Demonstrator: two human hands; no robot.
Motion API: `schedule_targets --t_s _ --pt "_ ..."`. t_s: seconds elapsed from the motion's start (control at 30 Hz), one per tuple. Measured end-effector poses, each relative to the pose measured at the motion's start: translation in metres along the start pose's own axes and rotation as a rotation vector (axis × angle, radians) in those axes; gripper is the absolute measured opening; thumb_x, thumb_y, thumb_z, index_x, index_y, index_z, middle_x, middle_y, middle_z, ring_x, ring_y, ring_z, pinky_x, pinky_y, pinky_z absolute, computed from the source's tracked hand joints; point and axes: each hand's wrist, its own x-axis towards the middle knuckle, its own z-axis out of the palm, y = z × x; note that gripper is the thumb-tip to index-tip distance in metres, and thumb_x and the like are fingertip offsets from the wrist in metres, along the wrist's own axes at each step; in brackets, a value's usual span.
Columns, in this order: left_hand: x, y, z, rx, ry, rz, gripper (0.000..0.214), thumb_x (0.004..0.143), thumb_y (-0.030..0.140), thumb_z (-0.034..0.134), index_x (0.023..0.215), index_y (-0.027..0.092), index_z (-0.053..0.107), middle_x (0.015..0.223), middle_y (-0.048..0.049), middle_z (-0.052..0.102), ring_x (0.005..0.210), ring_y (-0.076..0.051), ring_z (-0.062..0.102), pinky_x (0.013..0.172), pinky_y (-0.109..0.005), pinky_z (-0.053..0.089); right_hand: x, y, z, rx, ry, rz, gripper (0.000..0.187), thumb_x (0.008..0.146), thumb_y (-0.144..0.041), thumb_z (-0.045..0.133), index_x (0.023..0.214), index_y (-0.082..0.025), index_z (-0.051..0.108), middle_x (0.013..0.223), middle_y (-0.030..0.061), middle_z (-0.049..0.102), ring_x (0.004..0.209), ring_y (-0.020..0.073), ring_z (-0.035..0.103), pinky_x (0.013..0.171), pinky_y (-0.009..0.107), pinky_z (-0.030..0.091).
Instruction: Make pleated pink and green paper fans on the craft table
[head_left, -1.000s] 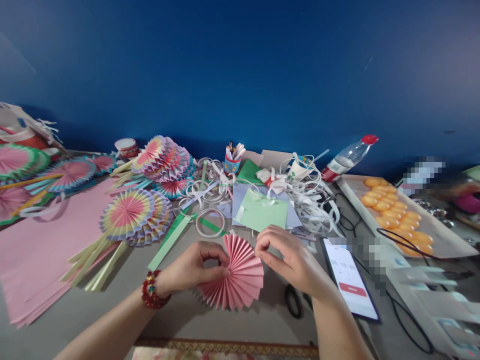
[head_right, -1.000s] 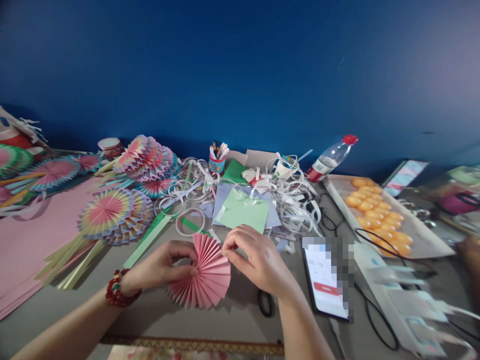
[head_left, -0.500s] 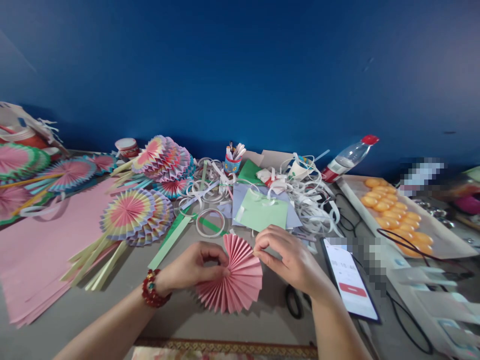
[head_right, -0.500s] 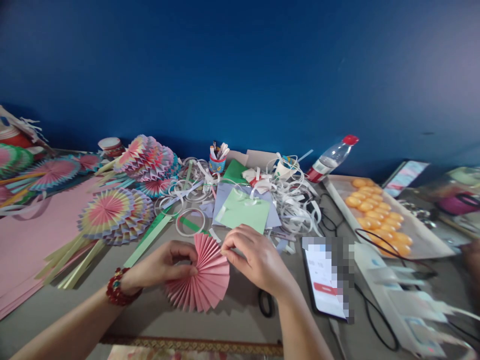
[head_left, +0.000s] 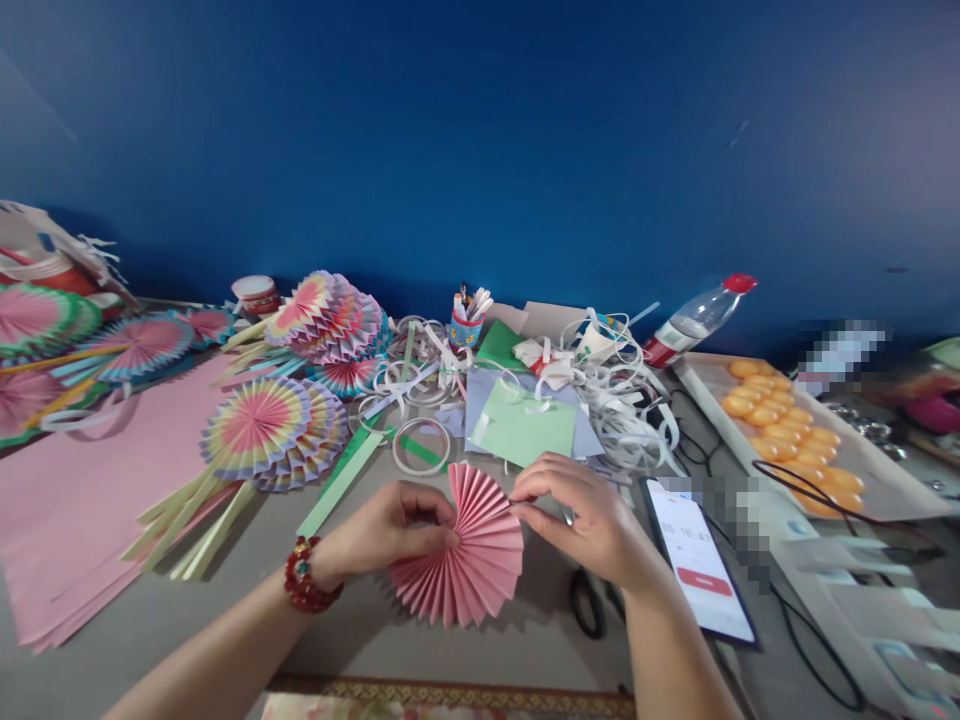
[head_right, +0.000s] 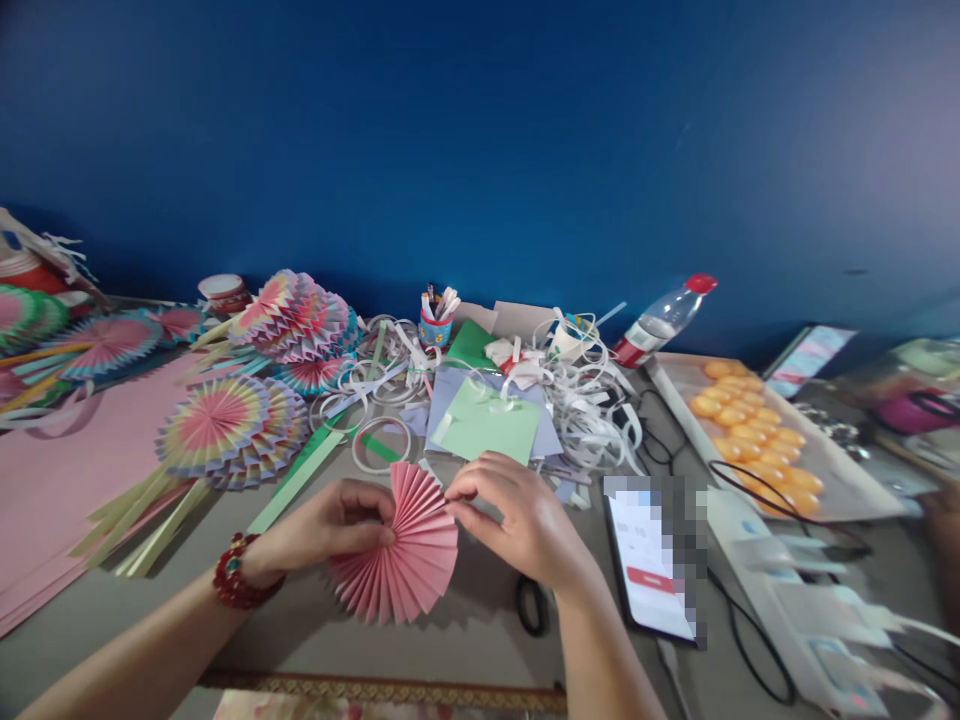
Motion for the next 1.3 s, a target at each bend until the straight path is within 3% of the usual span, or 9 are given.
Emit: schedule_targets --t_s 0.17,0.57,0.83,1.3 --pt "0.000 0.001 0.001 -0.023 -0.003 -0.024 0.028 0.080 0.040 0.071 0.080 0.013 0.068 0.073 -0.0016 0.060 0.066 -0.012 0.049 0.061 -0.022 0.037 0.000 0.001 -0.003 -0.045 -0.063 -0.041 0.009 0.092 -0.019 0.059 0.096 -0.024 0.065 0.093 0.0054 0.067 0.087 0.0191 0.062 0.074 0.033 0.050" --pt "0.001 -0.003 0.000 -0.063 0.017 -0.017 0.026 0.081 0.039 0.072 0.080 0.013 0.066 0.077 -0.0019 0.061 0.070 -0.013 0.052 0.066 -0.023 0.040 0.000 -0.003 -0.001 -0.216 -0.124 -0.041 0.014 0.095 -0.022 0.055 0.095 -0.023 0.070 0.086 0.0045 0.065 0.078 0.0167 0.060 0.066 0.027 0.045" --pt "0.001 0.001 -0.001 -0.024 0.099 0.018 0.022 0.083 0.033 0.070 0.083 0.012 0.068 0.079 -0.0032 0.064 0.073 -0.013 0.053 0.067 -0.022 0.040 0.001 -0.005 0.001 -0.296 -0.074 -0.099 0.017 0.096 -0.017 0.052 0.088 -0.017 0.066 0.083 0.0055 0.065 0.077 0.0170 0.055 0.068 0.029 0.041" --pt "0.002 -0.004 -0.003 -0.125 0.147 0.005 0.023 0.081 0.035 0.072 0.083 0.012 0.070 0.075 -0.0018 0.063 0.069 -0.012 0.052 0.065 -0.022 0.037 0.002 -0.006 0.004 -0.367 -0.094 -0.107 0.019 0.097 -0.017 0.050 0.085 -0.017 0.064 0.082 0.0055 0.066 0.078 0.0174 0.056 0.072 0.029 0.041"
